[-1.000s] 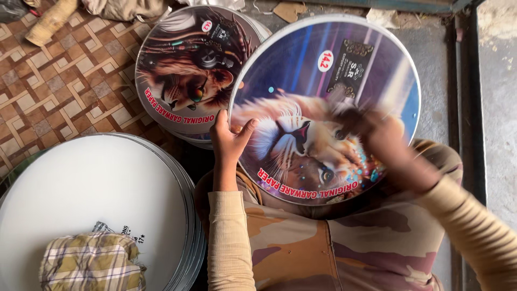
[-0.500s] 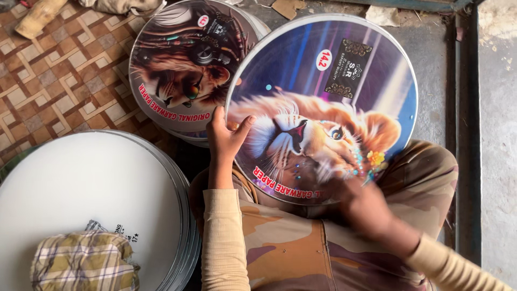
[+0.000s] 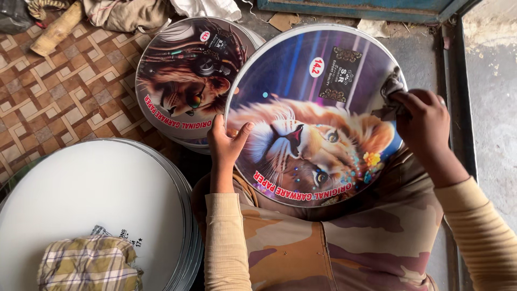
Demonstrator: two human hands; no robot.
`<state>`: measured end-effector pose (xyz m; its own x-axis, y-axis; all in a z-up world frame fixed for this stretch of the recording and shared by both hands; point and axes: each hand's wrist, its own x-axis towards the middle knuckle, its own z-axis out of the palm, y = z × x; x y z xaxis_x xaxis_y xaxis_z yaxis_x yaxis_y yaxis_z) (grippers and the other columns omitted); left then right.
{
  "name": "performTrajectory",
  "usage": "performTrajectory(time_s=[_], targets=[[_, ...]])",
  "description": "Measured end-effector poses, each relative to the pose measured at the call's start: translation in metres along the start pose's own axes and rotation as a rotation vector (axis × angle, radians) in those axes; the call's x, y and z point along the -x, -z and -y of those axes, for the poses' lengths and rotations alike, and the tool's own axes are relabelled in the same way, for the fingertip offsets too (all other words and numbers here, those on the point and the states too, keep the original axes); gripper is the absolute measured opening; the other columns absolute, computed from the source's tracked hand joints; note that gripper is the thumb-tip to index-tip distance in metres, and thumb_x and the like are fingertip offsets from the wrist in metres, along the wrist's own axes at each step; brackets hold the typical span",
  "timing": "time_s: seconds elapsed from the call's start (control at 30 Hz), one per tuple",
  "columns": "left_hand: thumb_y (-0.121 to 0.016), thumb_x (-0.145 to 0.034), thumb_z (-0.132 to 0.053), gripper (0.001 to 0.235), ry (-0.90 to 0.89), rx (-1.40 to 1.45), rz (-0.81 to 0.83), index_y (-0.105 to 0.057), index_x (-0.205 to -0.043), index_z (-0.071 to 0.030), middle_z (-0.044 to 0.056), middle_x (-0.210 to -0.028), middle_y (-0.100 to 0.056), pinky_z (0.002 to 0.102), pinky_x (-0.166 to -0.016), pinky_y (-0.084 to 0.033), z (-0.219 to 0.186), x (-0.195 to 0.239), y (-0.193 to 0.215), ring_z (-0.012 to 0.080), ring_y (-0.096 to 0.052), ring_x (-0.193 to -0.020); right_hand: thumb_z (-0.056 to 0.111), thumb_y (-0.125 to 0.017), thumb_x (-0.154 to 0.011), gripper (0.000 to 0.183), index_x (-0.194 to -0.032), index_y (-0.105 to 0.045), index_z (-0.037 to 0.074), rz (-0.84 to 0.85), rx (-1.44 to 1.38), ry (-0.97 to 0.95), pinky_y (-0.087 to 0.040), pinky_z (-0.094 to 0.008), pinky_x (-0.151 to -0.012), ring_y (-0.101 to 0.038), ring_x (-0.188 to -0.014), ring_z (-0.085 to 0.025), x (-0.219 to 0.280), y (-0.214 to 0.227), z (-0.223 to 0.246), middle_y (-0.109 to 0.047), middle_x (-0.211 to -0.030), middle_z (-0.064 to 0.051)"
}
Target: The person sits on the floor and wipes the surfaces of several round paper trays with a cloth. They handle the trays one at a time, wiping both the printed top and the plain bottom, then stacking them.
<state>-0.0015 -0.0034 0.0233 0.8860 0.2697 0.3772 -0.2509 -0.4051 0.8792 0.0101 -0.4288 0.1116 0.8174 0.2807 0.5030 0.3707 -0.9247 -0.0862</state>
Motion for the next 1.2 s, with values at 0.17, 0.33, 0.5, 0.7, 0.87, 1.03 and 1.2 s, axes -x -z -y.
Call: performTrajectory(time_s=[0.17,0.33,0.5,0.7,0.87,1.03,1.2], targets=[[-0.088,-0.081,-0.046,0.057,-0.01,-0.003,0.005,-0.055,-0.095,0.0,0.003,-0.066,-0.056,0.026,-0.053,-0.048,-0.001,-0.005,-0.003,0.0092,-0.054,-0.054,-0.002,-0.06,-0.085,0.032,-0.111,-0.071,0.012,0.223,-0.187,-0.062,-0.053,-0.047,-0.067,-0.065,-0.082,-0.037,0.055,-0.007,0.066,-0.067,-0.099,-0.014],[-0.089,-0.082,-0.047,0.059,-0.004,-0.066,0.005,-0.053,-0.09,-0.001,0.004,-0.065,-0.054,0.027,-0.052,-0.045,0.006,-0.001,-0.003,0.0104,-0.051,-0.055,0.001,-0.063,-0.071,0.036,-0.104,-0.074,0.013,0.426,-0.372,0.238,-0.056,-0.044,-0.077,-0.064,-0.097,-0.034,0.12,-0.005,0.132,-0.068,-0.105,-0.012],[-0.086,-0.084,-0.048,0.057,0.0,0.045,0.0,-0.053,-0.089,-0.002,0.003,-0.065,-0.052,0.027,-0.051,-0.041,0.005,-0.003,0.0,0.0097,-0.047,-0.056,-0.004,-0.061,-0.075,0.033,-0.101,-0.074,0.014,0.354,-0.319,0.198,-0.055,-0.042,-0.081,-0.067,-0.102,-0.029,0.077,0.001,0.083,-0.072,-0.11,-0.006],[-0.084,-0.085,-0.046,0.054,-0.003,0.001,-0.018,-0.053,-0.085,-0.003,0.004,-0.063,-0.054,0.027,-0.051,-0.043,0.002,0.0,0.0,0.01,-0.05,-0.055,-0.003,-0.064,-0.09,0.037,-0.123,-0.072,0.01,-0.006,-0.057,0.003,-0.054,-0.046,-0.087,-0.064,-0.104,-0.035,0.013,-0.003,0.003,-0.067,-0.118,-0.015],[-0.082,-0.088,-0.043,0.052,0.024,-0.047,-0.008,-0.051,-0.085,-0.002,0.006,-0.061,-0.051,0.029,-0.052,-0.042,0.001,-0.005,-0.003,0.0121,-0.05,-0.054,-0.003,-0.065,-0.09,0.035,-0.124,-0.069,0.007,0.148,-0.079,-0.158,-0.052,-0.046,-0.075,-0.063,-0.097,-0.037,0.056,-0.007,0.041,-0.066,-0.115,-0.017],[-0.078,-0.094,-0.04,0.048,0.005,-0.048,0.006,-0.051,-0.087,-0.002,0.006,-0.064,-0.048,0.03,-0.051,-0.04,0.006,-0.003,-0.003,0.0127,-0.046,-0.056,0.0,-0.064,-0.072,0.031,-0.099,-0.072,0.012,0.338,-0.339,0.129,-0.055,-0.041,-0.08,-0.066,-0.094,-0.031,0.12,-0.002,0.119,-0.07,-0.099,-0.007],[-0.079,-0.092,-0.039,0.05,0.056,-0.093,0.005,-0.047,-0.082,-0.001,0.005,-0.058,-0.044,0.03,-0.049,-0.036,0.008,-0.003,-0.004,0.0118,-0.042,-0.052,0.004,-0.063,-0.077,0.031,-0.105,-0.075,0.011,0.524,-0.425,0.247,-0.057,-0.039,-0.072,-0.069,-0.088,-0.028,0.116,-0.009,0.091,-0.072,-0.102,-0.009]])
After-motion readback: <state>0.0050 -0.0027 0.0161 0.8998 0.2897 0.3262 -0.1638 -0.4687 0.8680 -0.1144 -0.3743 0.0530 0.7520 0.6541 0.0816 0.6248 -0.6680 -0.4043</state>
